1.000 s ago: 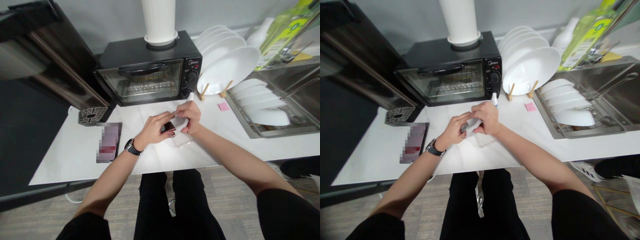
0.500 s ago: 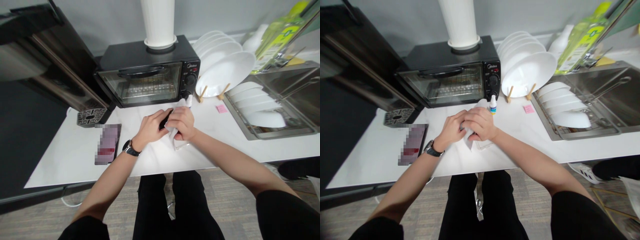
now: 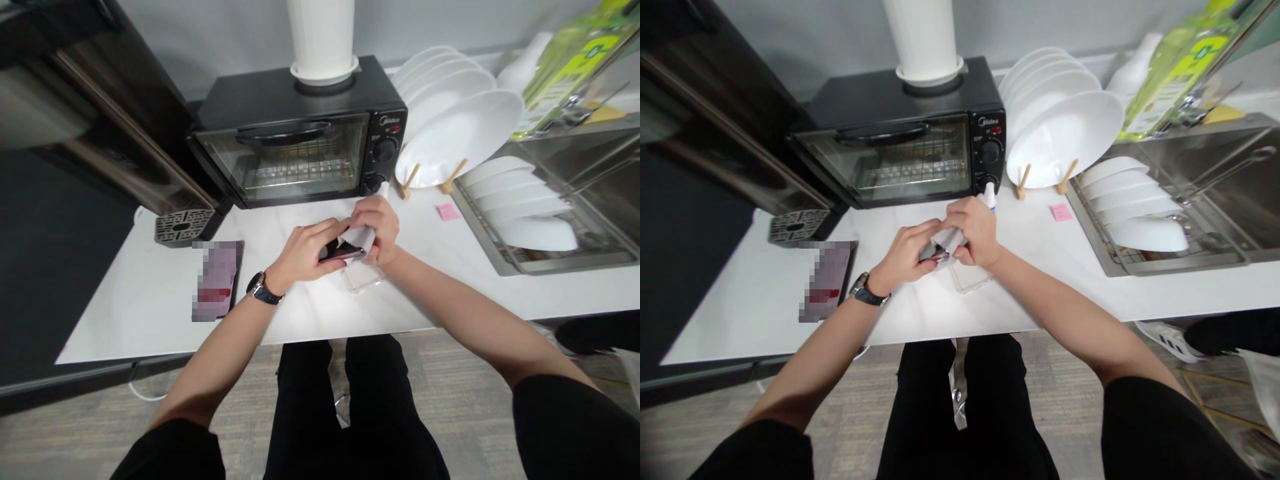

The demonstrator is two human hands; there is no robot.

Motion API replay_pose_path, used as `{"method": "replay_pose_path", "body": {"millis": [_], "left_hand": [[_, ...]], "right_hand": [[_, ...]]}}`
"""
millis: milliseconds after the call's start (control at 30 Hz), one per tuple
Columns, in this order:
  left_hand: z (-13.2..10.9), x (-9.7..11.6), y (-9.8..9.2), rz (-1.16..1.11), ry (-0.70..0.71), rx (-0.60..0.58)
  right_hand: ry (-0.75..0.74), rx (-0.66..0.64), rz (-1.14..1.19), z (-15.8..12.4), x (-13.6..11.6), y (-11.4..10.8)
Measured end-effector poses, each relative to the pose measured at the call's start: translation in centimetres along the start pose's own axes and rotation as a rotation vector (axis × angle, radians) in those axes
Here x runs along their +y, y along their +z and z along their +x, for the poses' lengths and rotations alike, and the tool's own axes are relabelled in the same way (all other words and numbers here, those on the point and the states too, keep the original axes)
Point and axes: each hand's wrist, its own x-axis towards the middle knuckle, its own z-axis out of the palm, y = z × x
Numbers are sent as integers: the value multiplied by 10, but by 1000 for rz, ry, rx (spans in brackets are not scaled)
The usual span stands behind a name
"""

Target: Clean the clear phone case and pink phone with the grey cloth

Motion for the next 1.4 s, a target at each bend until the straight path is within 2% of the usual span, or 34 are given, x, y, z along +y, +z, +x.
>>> {"method": "replay_pose_path", "body": {"millis": [167, 333, 500, 633, 733, 833, 933, 1033, 1133, 1200, 1300, 1400], "left_hand": [[0, -2, 1, 16, -47, 59], [-2, -2, 0, -40, 63, 49], [1, -1, 1, 60, -97, 105], [-1, -5, -1, 0, 40, 54], [-2, -5, -1, -10, 88, 51], [-1, -4, 1, 30, -1, 81], [1, -4, 2, 81, -81, 113], [1, -6, 2, 58, -29, 98], [1, -6, 2, -5, 49, 81], [1, -6, 2, 13, -2, 95], [1, -8, 3, 58, -71, 102], [0, -11, 3, -1, 43, 97]], "right_hand": [[37, -116, -35, -7, 1, 0], [17, 6, 59, -5, 9, 3], [-6, -38, 24, -6, 1, 4], [37, -78, -21, -12, 5, 6], [122, 1, -21, -12, 9, 9], [56, 87, 38, -6, 0, 11], [-65, 45, 55, 2, -11, 8], [-131, 20, 30, 5, -9, 6], [-93, 32, -5, 0, 2, 5], [-34, 0, -39, -4, 6, 5], [-42, -57, -56, -9, 6, 6], [-23, -43, -15, -8, 10, 8]]}}
